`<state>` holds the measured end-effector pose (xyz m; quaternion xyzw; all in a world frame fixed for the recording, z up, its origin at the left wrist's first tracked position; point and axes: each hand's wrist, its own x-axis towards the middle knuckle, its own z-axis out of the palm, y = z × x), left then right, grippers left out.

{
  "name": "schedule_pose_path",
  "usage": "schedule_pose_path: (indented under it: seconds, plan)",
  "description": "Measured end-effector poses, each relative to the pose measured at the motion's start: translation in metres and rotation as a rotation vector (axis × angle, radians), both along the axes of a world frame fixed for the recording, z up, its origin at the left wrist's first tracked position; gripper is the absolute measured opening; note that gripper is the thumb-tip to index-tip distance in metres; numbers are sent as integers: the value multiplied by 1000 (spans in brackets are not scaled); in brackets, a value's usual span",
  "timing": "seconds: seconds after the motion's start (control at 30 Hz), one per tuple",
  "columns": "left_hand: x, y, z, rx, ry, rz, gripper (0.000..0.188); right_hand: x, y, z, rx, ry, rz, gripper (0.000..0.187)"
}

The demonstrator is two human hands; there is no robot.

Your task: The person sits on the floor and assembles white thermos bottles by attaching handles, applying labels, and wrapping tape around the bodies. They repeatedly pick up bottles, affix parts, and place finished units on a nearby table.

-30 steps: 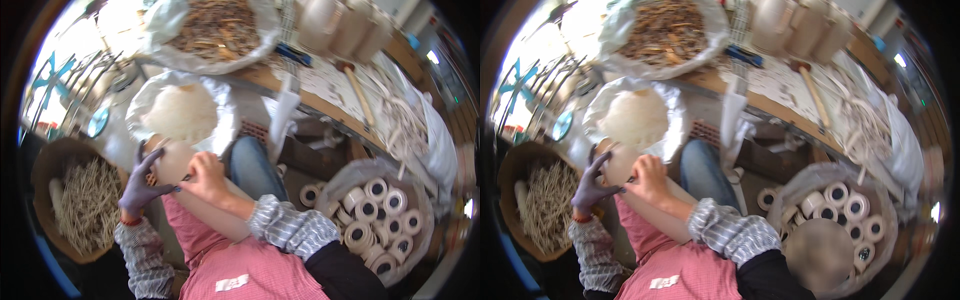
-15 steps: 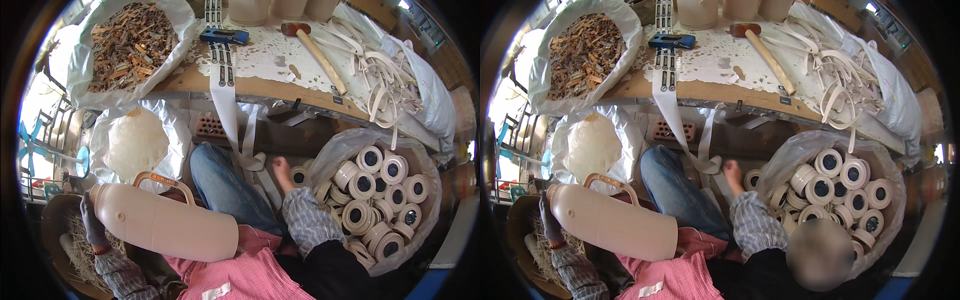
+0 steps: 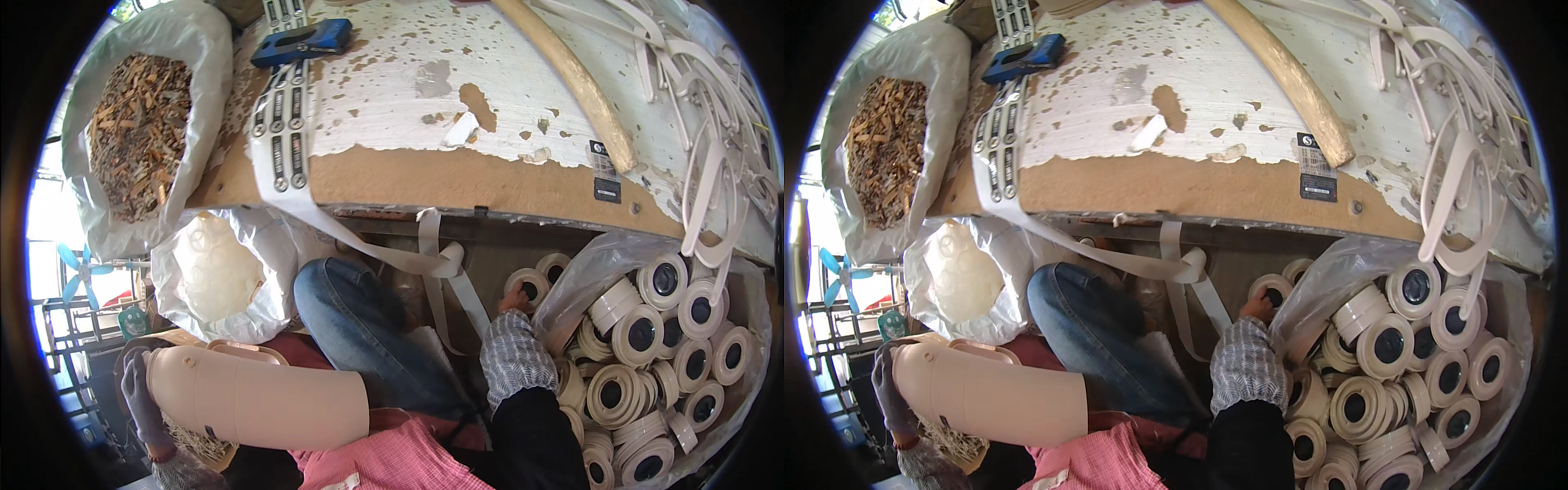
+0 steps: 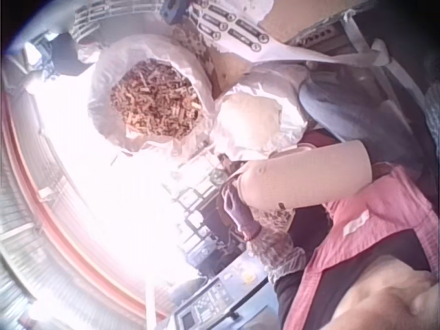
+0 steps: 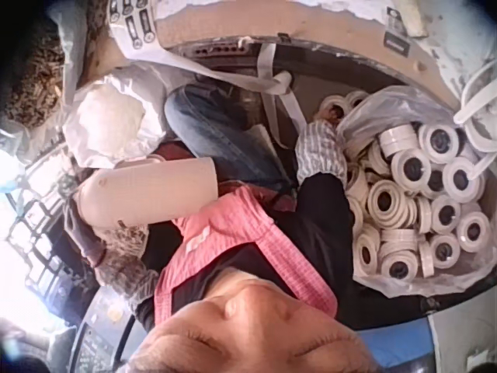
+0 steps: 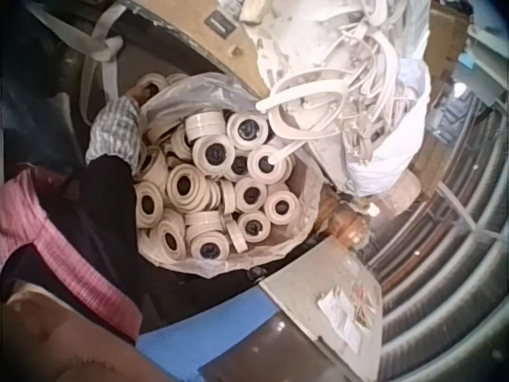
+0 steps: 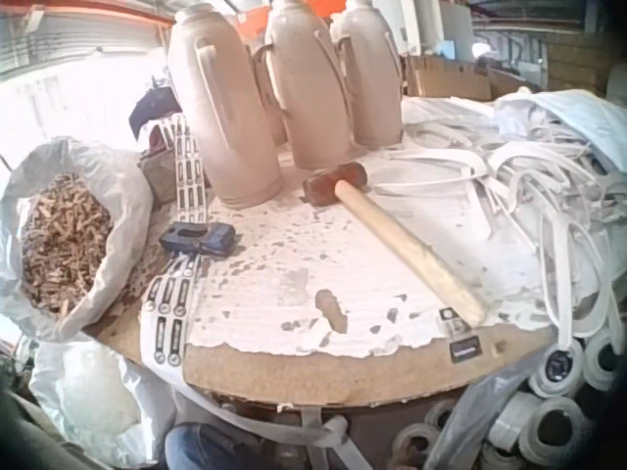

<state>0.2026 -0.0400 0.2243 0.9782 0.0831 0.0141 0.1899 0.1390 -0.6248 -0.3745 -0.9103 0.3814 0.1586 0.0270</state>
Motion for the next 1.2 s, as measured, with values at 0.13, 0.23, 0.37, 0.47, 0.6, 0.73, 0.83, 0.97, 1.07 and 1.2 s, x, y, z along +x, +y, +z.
schedule_pose_path:
  seconds: [0.13,0.23,0.37,0.47,0.6,0.73,0.83,0.97,1.07,1.2]
  plan:
    - [-5,0,32,224,238,-81,31,-2,-4,-30,-292,-93,94,38]
    - [-15,2,41,477,192,-218,34,-2,-13,-37,-381,-110,144,34]
    - [-23,4,29,83,9,-51,44,-4,-30,-22,-92,-71,19,35]
    - [-26,3,17,-393,-43,160,55,-4,-39,-6,113,-253,-14,38]
    - [-25,1,8,-553,-74,143,56,1,-53,4,48,-375,-176,38]
    - [-28,5,-2,-653,-98,283,55,6,-74,-5,151,-302,-163,34]
    - [-35,7,-10,-701,-105,332,54,13,-94,-20,181,-297,-116,39]
    - [-51,7,-15,-758,-129,407,53,33,-126,-44,335,-451,-217,56]
    - [-57,5,-19,-796,-144,445,52,45,-142,-60,371,-336,-117,54]
    - [-57,1,-24,-839,-159,475,51,50,-140,-72,351,-307,-53,52]
